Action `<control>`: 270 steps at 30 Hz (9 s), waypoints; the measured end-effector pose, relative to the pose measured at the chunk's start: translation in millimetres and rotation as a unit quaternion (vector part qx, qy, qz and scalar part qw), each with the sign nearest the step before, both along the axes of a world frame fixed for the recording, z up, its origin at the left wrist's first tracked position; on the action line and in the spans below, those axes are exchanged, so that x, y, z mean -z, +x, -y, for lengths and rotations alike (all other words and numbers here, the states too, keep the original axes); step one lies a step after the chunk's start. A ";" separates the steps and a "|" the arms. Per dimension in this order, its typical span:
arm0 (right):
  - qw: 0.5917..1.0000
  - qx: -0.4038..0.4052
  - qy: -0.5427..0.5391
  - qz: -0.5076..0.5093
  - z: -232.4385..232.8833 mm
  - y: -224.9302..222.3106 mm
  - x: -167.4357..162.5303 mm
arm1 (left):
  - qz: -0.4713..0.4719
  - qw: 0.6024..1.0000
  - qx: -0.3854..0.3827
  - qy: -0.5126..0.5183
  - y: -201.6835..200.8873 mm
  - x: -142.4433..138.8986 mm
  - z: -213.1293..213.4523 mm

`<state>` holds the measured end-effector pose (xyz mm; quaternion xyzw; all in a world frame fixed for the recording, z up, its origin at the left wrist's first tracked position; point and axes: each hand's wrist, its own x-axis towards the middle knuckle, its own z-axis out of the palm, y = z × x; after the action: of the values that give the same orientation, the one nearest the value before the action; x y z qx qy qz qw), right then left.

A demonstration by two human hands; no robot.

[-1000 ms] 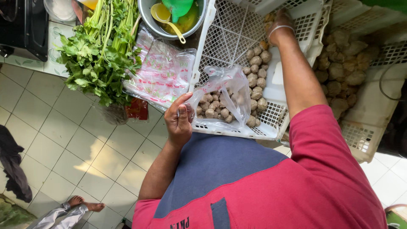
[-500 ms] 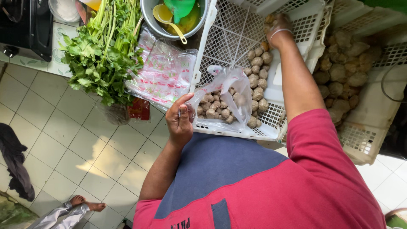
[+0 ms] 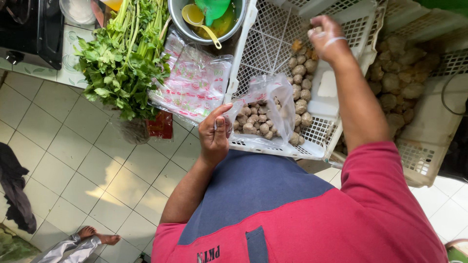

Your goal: The person holds open a clear plastic bag and picks round meatballs one at a time from a white plastic crate, placing them into the bag. They occasionally reach deeper into the crate for more meatballs and continue filling the bag throughout the clip.

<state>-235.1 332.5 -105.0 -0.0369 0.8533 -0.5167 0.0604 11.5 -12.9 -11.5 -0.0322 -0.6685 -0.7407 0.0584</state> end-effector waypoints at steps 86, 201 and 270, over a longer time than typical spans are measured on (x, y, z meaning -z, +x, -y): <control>0.863 0.277 0.281 -0.317 54.8 286.0 0.4 | -0.123 0.988 0.057 -0.070 -15.4 1.2 1.5; 0.952 -0.166 0.223 0.128 17.1 38.9 -8.1 | -0.008 0.995 -0.069 -0.071 8.9 9.1 1.9; 0.941 -0.148 0.294 0.077 -2.5 0.3 42.9 | -0.004 1.000 -0.029 0.002 3.2 5.7 1.6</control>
<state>-234.8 335.0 -147.9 -0.1035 0.9449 -0.2294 0.2093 14.7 -14.5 -17.1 -0.0155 -0.6673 -0.7401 0.0822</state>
